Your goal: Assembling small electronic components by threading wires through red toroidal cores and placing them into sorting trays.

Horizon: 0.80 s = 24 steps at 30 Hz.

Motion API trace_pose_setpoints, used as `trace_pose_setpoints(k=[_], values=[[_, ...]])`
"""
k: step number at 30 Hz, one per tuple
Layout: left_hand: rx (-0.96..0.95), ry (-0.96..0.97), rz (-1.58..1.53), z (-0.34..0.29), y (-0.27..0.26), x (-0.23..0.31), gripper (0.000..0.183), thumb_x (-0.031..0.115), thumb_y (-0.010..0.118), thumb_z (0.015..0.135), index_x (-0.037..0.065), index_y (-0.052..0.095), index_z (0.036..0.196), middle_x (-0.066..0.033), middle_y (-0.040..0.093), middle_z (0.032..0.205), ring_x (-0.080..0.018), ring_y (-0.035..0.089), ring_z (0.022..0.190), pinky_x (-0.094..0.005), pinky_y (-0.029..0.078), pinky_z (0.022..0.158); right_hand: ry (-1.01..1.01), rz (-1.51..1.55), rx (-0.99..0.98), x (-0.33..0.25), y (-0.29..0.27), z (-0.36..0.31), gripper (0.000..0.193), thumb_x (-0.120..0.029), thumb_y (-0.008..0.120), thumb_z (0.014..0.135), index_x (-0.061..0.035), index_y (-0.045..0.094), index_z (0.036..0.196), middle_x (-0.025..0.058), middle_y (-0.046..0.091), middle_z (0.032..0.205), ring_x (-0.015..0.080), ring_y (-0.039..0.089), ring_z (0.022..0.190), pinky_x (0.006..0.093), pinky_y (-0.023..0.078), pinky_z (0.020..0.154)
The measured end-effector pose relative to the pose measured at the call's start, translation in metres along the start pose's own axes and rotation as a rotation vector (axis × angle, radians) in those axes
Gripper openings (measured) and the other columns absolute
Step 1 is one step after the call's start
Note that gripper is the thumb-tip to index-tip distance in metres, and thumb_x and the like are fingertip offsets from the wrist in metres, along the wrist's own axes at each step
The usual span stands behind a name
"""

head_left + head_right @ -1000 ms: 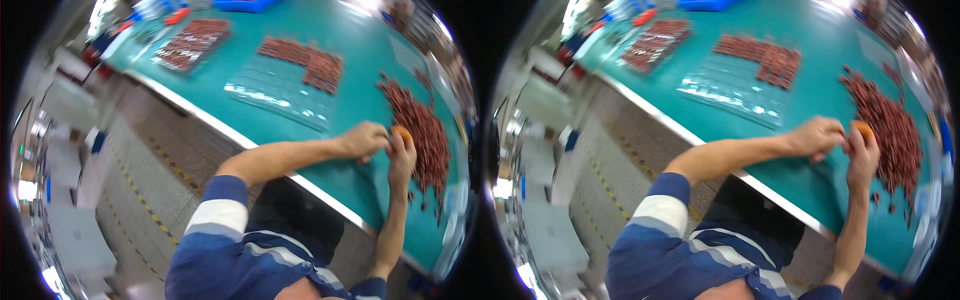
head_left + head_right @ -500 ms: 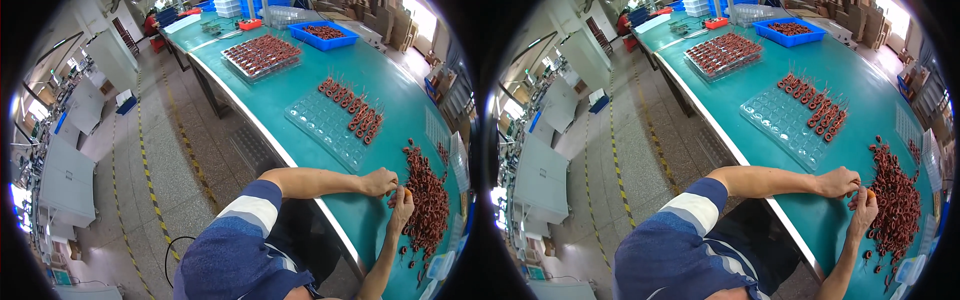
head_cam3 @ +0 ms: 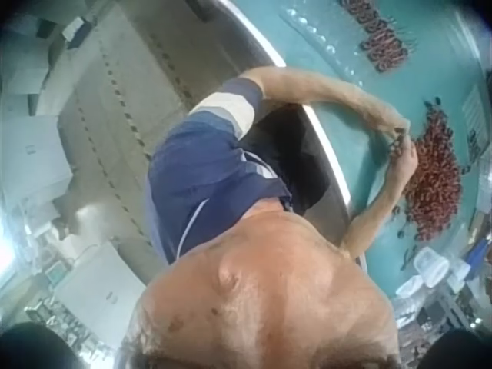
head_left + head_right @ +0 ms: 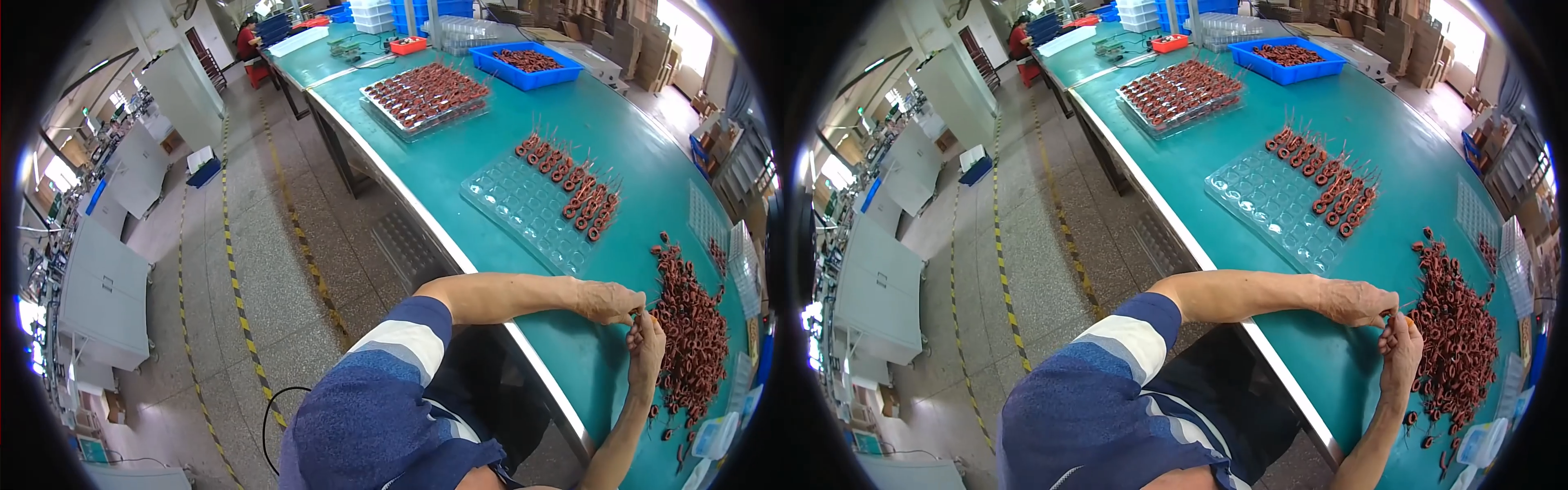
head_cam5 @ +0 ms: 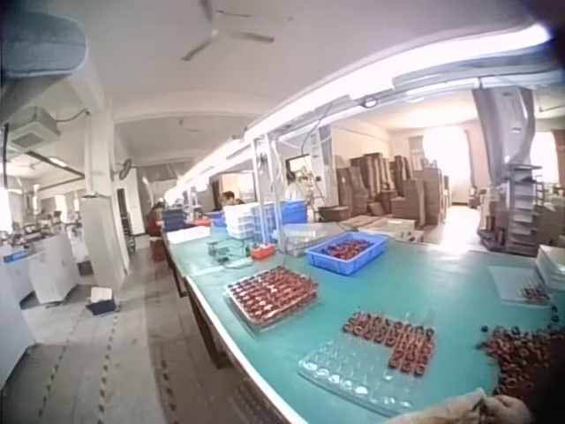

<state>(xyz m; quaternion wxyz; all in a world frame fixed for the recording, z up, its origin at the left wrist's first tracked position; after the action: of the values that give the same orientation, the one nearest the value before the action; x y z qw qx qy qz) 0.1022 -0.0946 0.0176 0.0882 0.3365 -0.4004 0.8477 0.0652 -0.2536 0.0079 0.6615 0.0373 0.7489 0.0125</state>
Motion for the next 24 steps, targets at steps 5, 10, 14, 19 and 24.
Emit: trace_pose_setpoints(k=[5,10,14,19,24], values=[[-0.074,0.006,-0.203,-0.009,-0.009,0.012,0.031,0.019,0.067,0.085,0.0,0.05,0.103,-0.018,0.062,0.09,-0.0363,0.061,0.087,-0.0409,0.048,0.073,0.056,0.047,-0.114,0.004,0.0,-0.004,0.021,-0.024,0.06,0.094,-0.0039,0.061,0.091,-0.0019,0.055,0.067,0.0056,0.05,0.051,0.0167,0.037,0.045],[-0.107,0.176,0.03,0.01,0.006,-0.004,0.032,0.021,0.071,0.079,0.004,0.056,0.101,-0.0182,0.063,0.096,-0.0374,0.061,0.091,-0.0418,0.048,0.077,0.006,-0.321,-0.098,-0.007,-0.006,-0.009,0.031,-0.033,0.062,0.09,-0.0063,0.059,0.075,-0.002,0.049,0.056,0.0054,0.044,0.048,0.0201,0.031,0.043],[0.061,-0.058,0.1,-0.005,-0.022,0.003,0.029,0.018,0.072,0.079,0.006,0.057,0.101,-0.0169,0.06,0.089,-0.0331,0.062,0.084,-0.0409,0.05,0.072,-0.292,-0.739,0.14,-0.033,0.028,0.001,0.035,-0.032,0.062,0.087,0.0001,0.063,0.072,0.0062,0.055,0.055,0.0115,0.051,0.051,0.0295,0.038,0.048],[0.108,-0.185,-0.241,0.007,0.0,-0.004,0.03,0.014,0.068,0.087,-0.001,0.048,0.104,-0.0092,0.057,0.08,-0.0179,0.057,0.064,-0.0304,0.049,0.058,-0.428,-0.625,0.347,-0.035,0.015,-0.018,0.024,-0.019,0.065,0.086,0.0037,0.064,0.08,0.0077,0.059,0.058,0.0102,0.052,0.051,0.0275,0.04,0.047],[0.254,-0.208,-1.131,0.01,0.012,0.015,0.025,0.02,0.051,0.098,0.0,0.044,0.11,-0.0121,0.058,0.087,-0.0197,0.061,0.07,-0.0345,0.055,0.062,-0.335,-0.11,0.155,-0.031,0.001,-0.017,0.024,-0.023,0.066,0.089,-0.0006,0.063,0.081,-0.0008,0.058,0.063,0.0049,0.049,0.053,0.0205,0.039,0.048]])
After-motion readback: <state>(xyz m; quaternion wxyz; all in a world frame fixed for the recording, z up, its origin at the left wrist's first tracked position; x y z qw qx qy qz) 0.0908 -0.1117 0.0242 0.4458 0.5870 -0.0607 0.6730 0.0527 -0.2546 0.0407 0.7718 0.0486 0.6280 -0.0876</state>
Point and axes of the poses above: each hand's wrist, its own z-axis towards the middle knuckle, its own y-axis out of the palm, x = y × z, the point moved 4 cm from there along z, towards the middle knuckle
